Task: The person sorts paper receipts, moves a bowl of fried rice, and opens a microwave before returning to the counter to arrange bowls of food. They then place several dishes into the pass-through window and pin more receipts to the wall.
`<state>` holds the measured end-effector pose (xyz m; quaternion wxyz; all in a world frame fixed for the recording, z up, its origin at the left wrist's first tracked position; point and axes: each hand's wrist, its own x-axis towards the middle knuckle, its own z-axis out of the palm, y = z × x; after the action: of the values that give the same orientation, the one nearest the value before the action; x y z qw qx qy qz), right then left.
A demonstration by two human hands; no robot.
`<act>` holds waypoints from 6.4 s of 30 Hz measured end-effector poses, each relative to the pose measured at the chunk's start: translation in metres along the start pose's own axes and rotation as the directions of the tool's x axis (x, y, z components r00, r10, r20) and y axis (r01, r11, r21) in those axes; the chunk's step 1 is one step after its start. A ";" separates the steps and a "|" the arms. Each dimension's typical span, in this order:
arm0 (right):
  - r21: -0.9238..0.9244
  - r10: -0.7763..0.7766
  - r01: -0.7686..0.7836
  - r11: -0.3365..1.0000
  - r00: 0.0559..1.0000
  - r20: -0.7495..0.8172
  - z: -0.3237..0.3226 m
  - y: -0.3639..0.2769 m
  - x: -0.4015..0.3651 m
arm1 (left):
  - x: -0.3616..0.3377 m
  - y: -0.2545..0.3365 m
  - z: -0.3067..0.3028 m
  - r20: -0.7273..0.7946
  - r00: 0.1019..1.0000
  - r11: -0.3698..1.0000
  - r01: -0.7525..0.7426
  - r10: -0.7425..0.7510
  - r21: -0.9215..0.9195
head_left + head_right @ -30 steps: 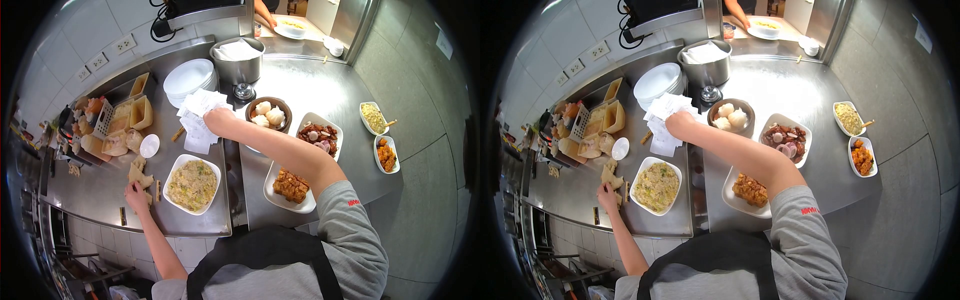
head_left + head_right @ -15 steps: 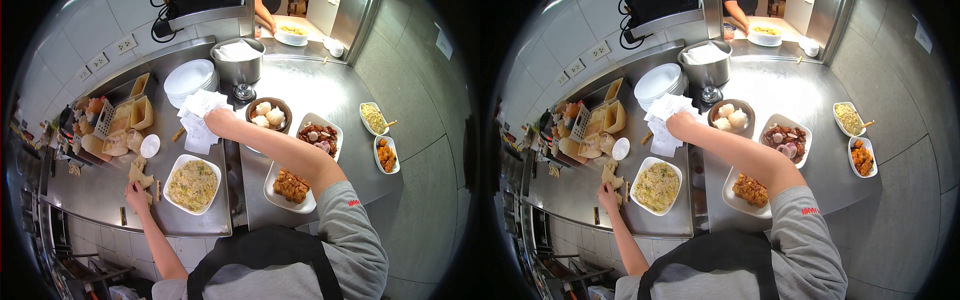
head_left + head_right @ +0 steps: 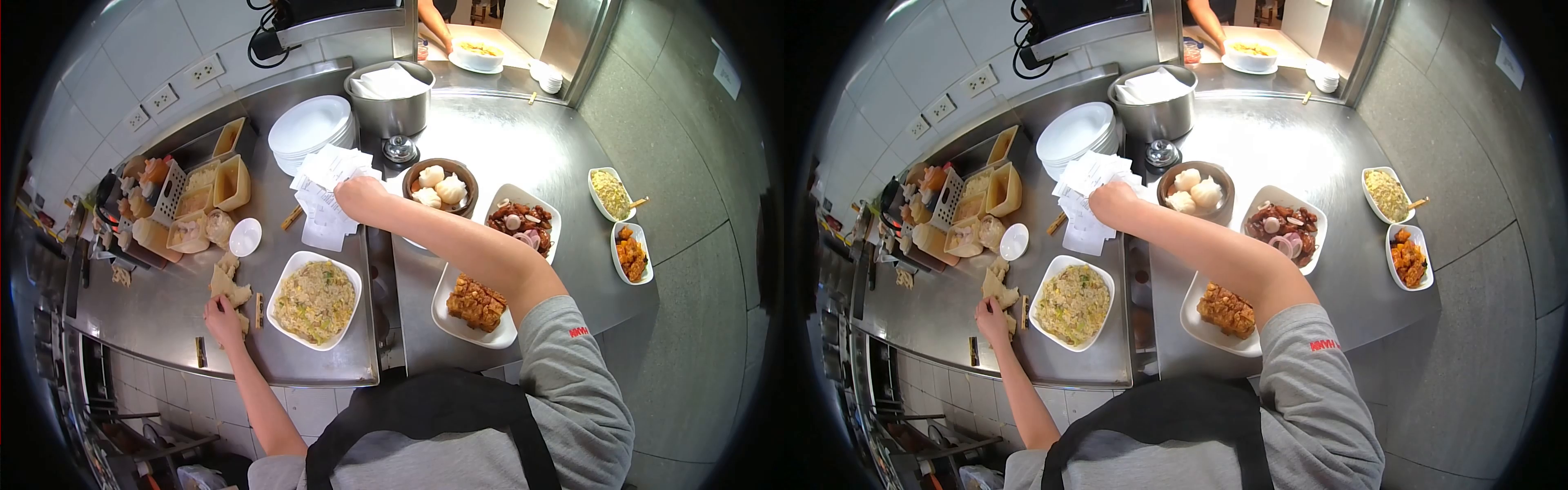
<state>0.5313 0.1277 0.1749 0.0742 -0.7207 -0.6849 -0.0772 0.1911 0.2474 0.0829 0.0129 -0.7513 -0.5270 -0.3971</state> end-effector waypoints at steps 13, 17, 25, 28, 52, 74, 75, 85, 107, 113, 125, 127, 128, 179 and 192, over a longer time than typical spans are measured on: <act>-0.015 -0.002 0.002 1.000 1.000 0.003 -0.001 0.000 -0.001 | 0.001 -0.001 0.001 0.013 1.000 1.000 0.016 -0.016 0.004; -0.009 0.003 -0.002 1.000 1.000 0.006 -0.003 -0.001 -0.002 | 0.000 -0.002 0.001 0.014 1.000 1.000 0.024 -0.024 0.004; -0.028 -0.018 0.018 0.999 1.000 0.000 -0.003 -0.001 -0.001 | 0.000 0.001 0.000 -0.006 1.000 1.000 -0.001 0.001 0.003; -0.012 -0.008 0.008 1.000 1.000 -0.004 -0.001 0.000 -0.001 | 0.000 0.000 0.000 -0.005 1.000 1.000 -0.005 0.005 0.007; 0.342 0.911 -0.859 0.381 0.285 -0.300 -0.038 -0.007 -0.401 | 0.002 0.314 -0.065 0.473 -0.095 0.400 -0.405 0.876 -0.822; 0.420 0.630 -0.495 -0.761 -0.719 0.294 0.210 -0.446 -0.364 | -0.144 0.304 -0.152 -0.436 -0.886 -0.718 0.405 -0.156 -0.566; 0.360 0.545 -0.421 -0.833 -0.737 0.400 0.236 -0.484 -0.361 | -0.152 0.296 -0.168 -0.471 -0.862 -0.751 0.435 -0.188 -0.497; 0.248 -0.417 0.714 -0.654 -0.614 0.670 0.471 -0.790 -0.251 | -0.245 0.196 -0.338 -0.708 -0.589 -0.674 0.706 -0.390 -0.217; 0.825 -0.633 0.345 -0.448 -0.774 -0.019 0.225 -1.093 -0.657 | -0.720 -0.070 -0.607 -0.550 -0.780 -0.398 0.625 -0.298 -0.672; 0.680 -0.630 0.633 -0.371 -0.709 0.317 0.284 -1.198 -0.682 | -0.847 -0.108 -0.768 -0.708 -0.670 -0.374 0.730 -0.223 -0.572; 0.367 -0.599 0.714 -0.597 -0.700 0.388 0.332 -1.470 -0.821 | -0.948 -0.051 -0.938 -0.657 -0.030 -0.605 0.361 0.753 -0.710; 0.324 -0.464 0.537 -0.779 -0.841 0.279 0.304 -1.525 -0.905 | -0.969 -0.037 -0.918 -0.596 -0.018 -0.590 0.112 0.803 -0.799; 0.289 -0.359 0.406 -0.867 -0.911 0.202 0.285 -1.552 -0.953 | -0.969 -0.030 -0.900 -0.571 -0.028 -0.572 -0.077 0.820 -0.817; 0.917 -0.346 0.100 -0.385 -0.937 -0.043 0.036 -1.526 -1.209 | -1.061 0.016 -1.302 -0.943 0.312 -0.966 0.257 0.112 -0.030; 0.381 0.070 -0.678 -0.629 -0.537 -0.841 -0.379 -1.528 -1.438 | -1.176 0.017 -1.478 -0.964 0.257 -0.988 0.123 -0.061 0.095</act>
<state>-1.0701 -1.2785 0.2407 0.0237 -0.7189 0.4746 -0.5073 -0.8091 -1.3268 0.3828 0.3623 0.2823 -0.8106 0.3633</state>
